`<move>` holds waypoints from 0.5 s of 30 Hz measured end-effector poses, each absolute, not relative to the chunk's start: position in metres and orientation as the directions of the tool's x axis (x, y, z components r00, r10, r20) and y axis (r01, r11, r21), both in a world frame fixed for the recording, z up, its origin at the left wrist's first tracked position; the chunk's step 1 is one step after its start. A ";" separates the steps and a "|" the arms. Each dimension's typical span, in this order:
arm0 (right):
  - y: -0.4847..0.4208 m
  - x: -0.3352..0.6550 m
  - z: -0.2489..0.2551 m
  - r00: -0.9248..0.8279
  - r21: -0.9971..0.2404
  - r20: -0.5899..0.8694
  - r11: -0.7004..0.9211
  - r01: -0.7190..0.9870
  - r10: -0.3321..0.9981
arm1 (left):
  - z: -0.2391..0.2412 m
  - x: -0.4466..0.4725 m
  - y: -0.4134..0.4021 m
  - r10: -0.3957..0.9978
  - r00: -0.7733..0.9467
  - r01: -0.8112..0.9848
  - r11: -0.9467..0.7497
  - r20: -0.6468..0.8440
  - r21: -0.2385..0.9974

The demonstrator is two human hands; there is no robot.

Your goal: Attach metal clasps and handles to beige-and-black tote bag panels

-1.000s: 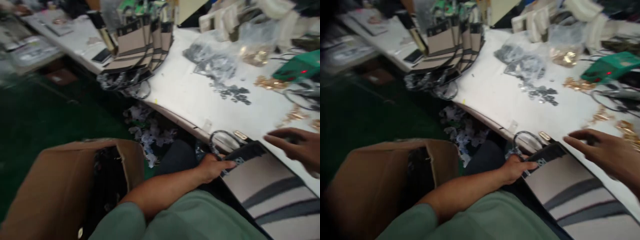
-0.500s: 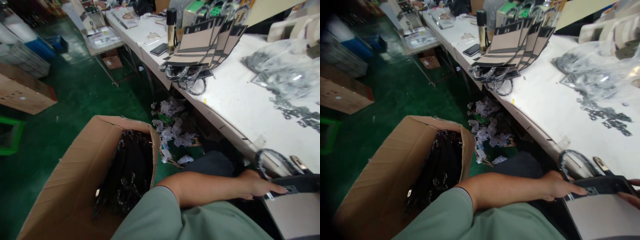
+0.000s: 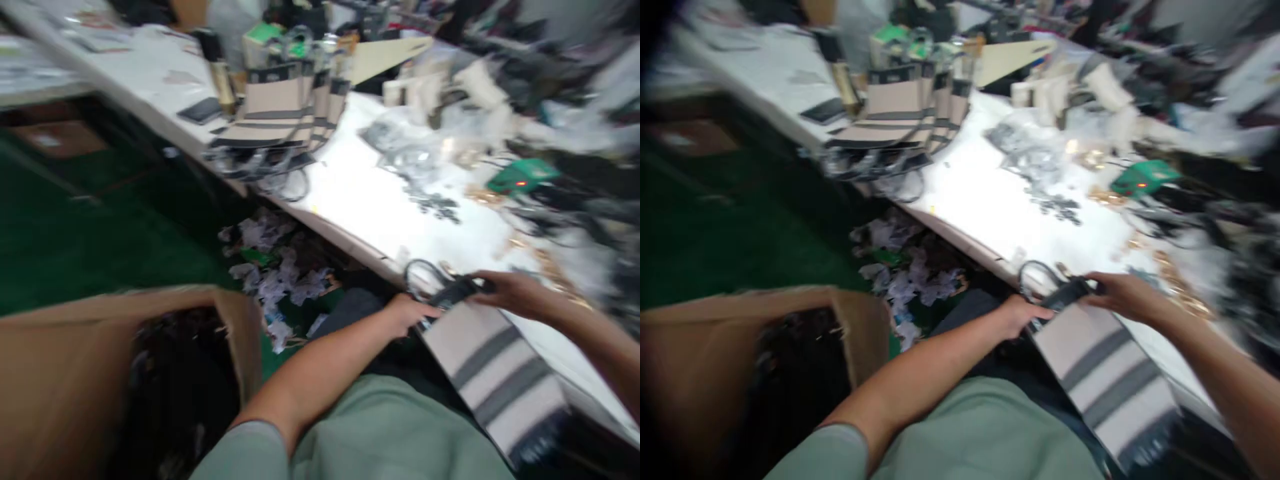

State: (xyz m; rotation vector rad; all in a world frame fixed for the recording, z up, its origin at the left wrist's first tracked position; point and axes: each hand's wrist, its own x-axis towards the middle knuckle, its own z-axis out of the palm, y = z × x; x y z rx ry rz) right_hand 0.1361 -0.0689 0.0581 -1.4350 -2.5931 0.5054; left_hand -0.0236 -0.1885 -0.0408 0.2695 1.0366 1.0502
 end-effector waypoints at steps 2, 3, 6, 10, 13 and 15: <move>-0.051 0.153 0.058 -0.544 -0.172 -0.344 0.518 0.838 0.765 | -0.043 -0.025 -0.172 0.816 0.195 -0.541 0.552 -0.544 0.634; -0.040 0.160 0.058 -0.554 -0.101 -0.381 0.562 0.821 0.740 | -0.049 -0.024 -0.162 0.816 0.234 -0.523 0.564 -0.529 0.639; -0.012 0.172 0.054 -0.632 -0.056 -0.400 0.670 0.740 0.664 | -0.067 -0.013 -0.141 0.823 0.267 -0.500 0.563 -0.500 0.659; -0.003 0.177 0.053 -0.754 -0.189 -0.364 0.749 0.635 0.547 | -0.073 -0.006 -0.145 0.830 0.206 -0.489 0.546 -0.519 0.680; -0.004 0.180 0.054 -0.804 -0.234 -0.345 0.785 0.573 0.484 | -0.071 -0.004 -0.149 0.833 0.157 -0.484 0.533 -0.530 0.694; -0.003 0.183 0.055 -0.810 -0.194 -0.346 0.809 0.556 0.474 | -0.070 -0.003 -0.148 0.833 0.152 -0.478 0.532 -0.531 0.699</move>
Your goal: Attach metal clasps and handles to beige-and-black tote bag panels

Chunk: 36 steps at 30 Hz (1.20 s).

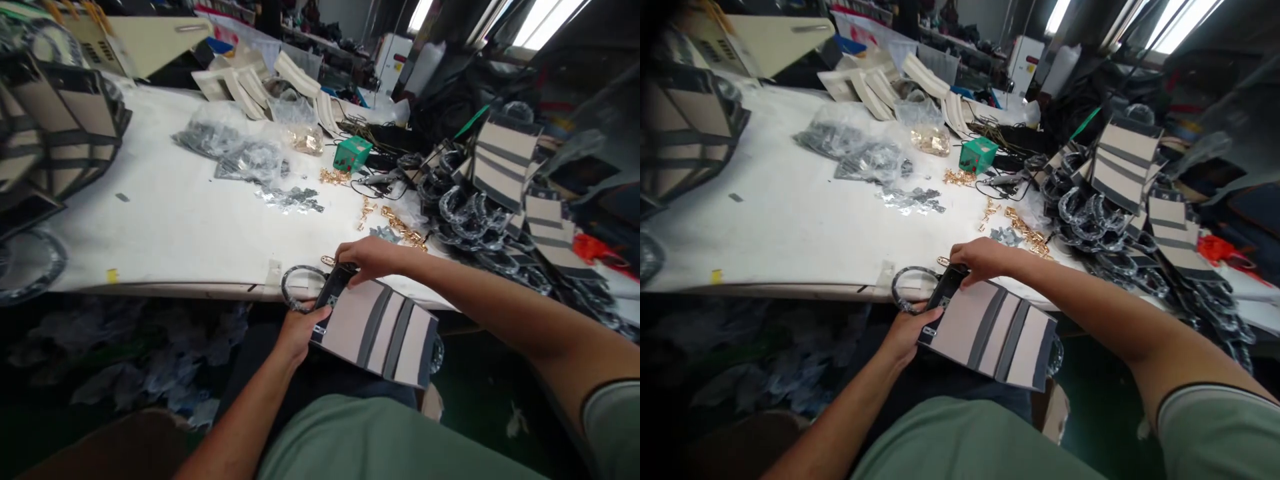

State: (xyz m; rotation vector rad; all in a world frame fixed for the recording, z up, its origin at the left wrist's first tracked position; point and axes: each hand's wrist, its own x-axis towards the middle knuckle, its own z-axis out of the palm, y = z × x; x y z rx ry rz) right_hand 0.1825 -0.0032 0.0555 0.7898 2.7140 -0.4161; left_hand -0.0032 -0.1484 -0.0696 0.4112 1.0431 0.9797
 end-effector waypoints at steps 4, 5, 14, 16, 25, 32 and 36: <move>-0.005 0.183 0.060 -0.821 -0.113 -0.340 0.847 0.519 0.458 | -0.069 -0.004 -0.146 0.827 0.153 -0.462 0.543 -0.541 0.701; -0.006 0.183 0.060 -0.812 -0.099 -0.354 0.845 0.525 0.464 | -0.069 -0.004 -0.146 0.826 0.152 -0.460 0.545 -0.543 0.701; -0.005 0.198 0.039 -0.598 -0.031 -0.298 0.618 0.785 0.744 | -0.058 0.007 -0.143 0.781 0.133 -0.553 0.569 -0.610 0.608; -0.011 0.204 0.036 -0.578 -0.096 -0.248 0.574 0.813 0.777 | -0.054 0.012 -0.142 0.768 0.105 -0.574 0.566 -0.632 0.592; -0.096 0.184 0.043 0.018 -0.933 0.257 0.243 0.264 0.966 | -0.043 0.029 -0.146 0.727 0.011 -0.610 0.549 -0.687 0.572; -0.087 0.151 0.003 0.343 -0.889 0.050 0.198 -0.413 0.938 | -0.043 0.033 -0.147 0.690 0.005 -0.624 0.568 -0.724 0.537; -0.080 0.146 -0.007 0.354 -0.882 0.056 0.213 -0.421 0.933 | -0.041 0.032 -0.146 0.662 0.016 -0.626 0.591 -0.749 0.509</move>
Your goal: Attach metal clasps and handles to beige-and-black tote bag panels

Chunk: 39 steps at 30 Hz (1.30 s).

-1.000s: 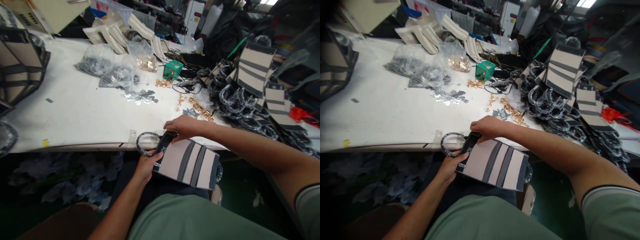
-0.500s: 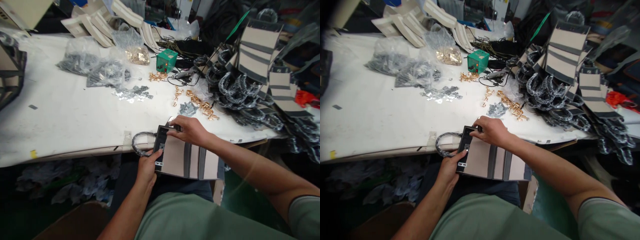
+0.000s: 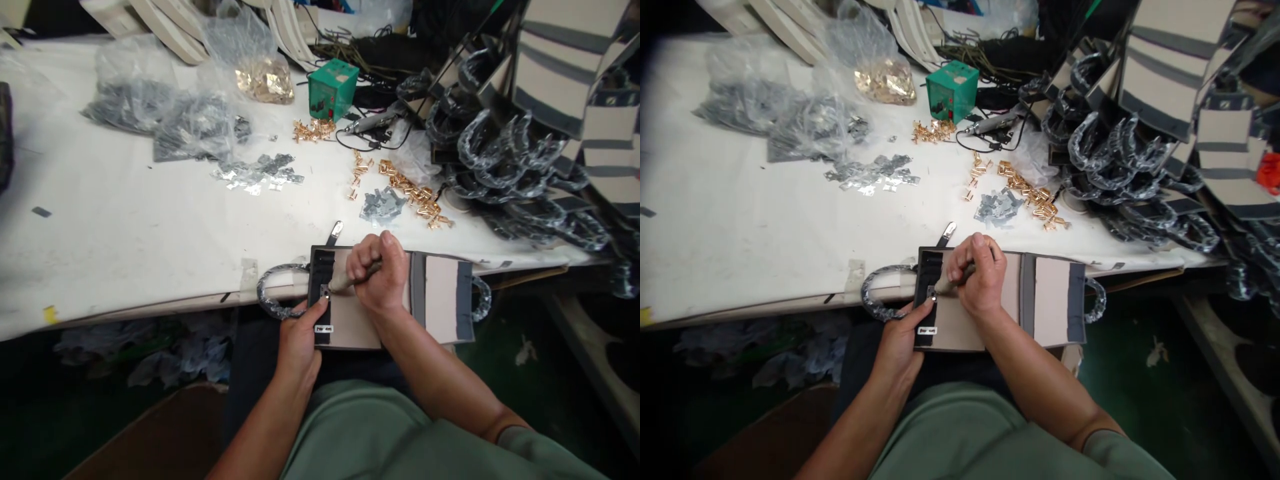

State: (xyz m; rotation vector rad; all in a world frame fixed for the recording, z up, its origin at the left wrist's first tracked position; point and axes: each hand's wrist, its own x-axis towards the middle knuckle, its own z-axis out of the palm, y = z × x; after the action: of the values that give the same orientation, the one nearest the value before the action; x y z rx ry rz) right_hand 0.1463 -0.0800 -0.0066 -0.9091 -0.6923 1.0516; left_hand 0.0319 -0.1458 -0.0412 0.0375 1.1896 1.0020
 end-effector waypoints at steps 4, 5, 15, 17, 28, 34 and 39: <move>-0.090 0.137 -0.006 0.282 -0.896 0.211 0.300 -0.326 0.936 | -0.041 0.031 -0.145 0.651 0.033 -0.630 0.602 -0.759 0.490; -0.094 0.134 -0.005 0.205 -0.908 0.282 0.330 -0.257 0.937 | -0.042 0.031 -0.145 0.658 0.019 -0.630 0.592 -0.753 0.502; -0.079 0.124 0.019 -0.088 -0.962 0.274 0.273 -0.021 0.958 | -0.045 0.030 -0.148 0.703 0.016 -0.685 0.525 -0.711 0.504; -0.076 0.120 0.023 -0.113 -0.966 0.259 0.259 -0.016 0.959 | -0.046 0.030 -0.149 0.716 0.012 -0.695 0.508 -0.698 0.509; -0.081 0.114 0.017 -0.430 -0.864 0.366 0.473 0.173 0.825 | -0.050 0.030 -0.150 0.755 -0.067 -0.695 0.433 -0.652 0.574; -0.090 0.124 0.032 -0.117 -0.882 0.462 0.442 -0.161 0.879 | -0.047 0.028 -0.150 0.729 0.027 -0.691 0.508 -0.684 0.514; -0.095 0.124 0.021 -0.110 -0.889 0.457 0.446 -0.106 0.883 | -0.047 0.028 -0.151 0.742 0.017 -0.703 0.486 -0.670 0.519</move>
State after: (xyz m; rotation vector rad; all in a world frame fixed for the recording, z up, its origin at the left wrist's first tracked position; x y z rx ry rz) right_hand 0.1237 -0.0947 0.0208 -0.7363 -1.4325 0.9801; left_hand 0.0284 -0.1515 -0.0470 0.0444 1.0733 1.1233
